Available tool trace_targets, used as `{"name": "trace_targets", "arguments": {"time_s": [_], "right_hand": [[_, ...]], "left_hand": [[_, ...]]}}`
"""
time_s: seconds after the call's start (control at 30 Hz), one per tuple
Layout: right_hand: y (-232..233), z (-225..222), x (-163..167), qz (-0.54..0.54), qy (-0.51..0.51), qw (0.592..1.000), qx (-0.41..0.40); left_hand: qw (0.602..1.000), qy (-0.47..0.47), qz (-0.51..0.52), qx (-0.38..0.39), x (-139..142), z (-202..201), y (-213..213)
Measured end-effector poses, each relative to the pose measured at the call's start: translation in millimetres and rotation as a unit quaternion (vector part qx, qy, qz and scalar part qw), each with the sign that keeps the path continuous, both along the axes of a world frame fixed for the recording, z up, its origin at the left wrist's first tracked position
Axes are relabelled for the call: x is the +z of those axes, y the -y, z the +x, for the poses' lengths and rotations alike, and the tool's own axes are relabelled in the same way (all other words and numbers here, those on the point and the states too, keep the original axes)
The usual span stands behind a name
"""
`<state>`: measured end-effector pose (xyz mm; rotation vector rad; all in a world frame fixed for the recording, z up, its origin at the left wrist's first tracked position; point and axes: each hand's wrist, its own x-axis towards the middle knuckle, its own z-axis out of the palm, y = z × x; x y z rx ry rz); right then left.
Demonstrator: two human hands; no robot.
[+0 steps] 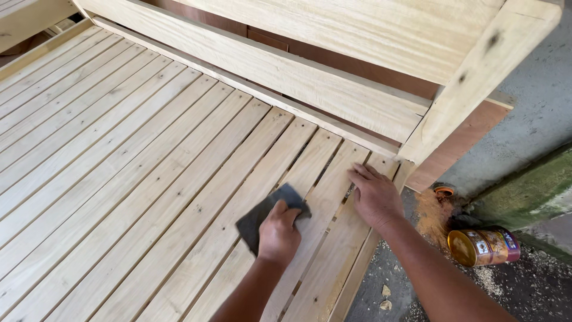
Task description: The person sands the slatted wooden surface of a furniture frame using a sanding block held in one hand, moving it back and forth across the planks while the other hand steadies the frame. They work progressively across different sections of the slats, including areas near the side rails.
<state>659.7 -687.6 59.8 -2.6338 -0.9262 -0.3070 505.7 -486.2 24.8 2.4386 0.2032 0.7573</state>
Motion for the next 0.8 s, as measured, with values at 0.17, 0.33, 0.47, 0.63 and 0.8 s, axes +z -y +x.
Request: {"name": "trace_targets", "arguments": {"time_s": [0.17,0.33,0.47,0.63,0.8], "right_hand": [[-3.1,6.0,3.4,0.011,0.001,1.0,0.017],[0.1,24.4,13.7,0.048,-0.083,0.995,0.008],[3.1,29.6,8.7,0.084,-0.071,0.993,-0.045],[2.5,34.7,-2.8,0.081,-0.029,0.996,-0.025],[4.6,38.6,-8.7,0.071,-0.006,0.997,0.004]], "left_hand": [[0.999,0.038,0.006,-0.018,-0.3,125.1,18.2],[0.999,-0.017,0.01,0.025,11.7,197.4,39.6],[1.0,-0.002,-0.012,0.023,5.3,146.1,34.8],[0.999,-0.01,-0.002,0.041,-9.5,100.0,24.1],[1.0,0.0,0.014,0.017,-3.3,189.2,36.7]]}}
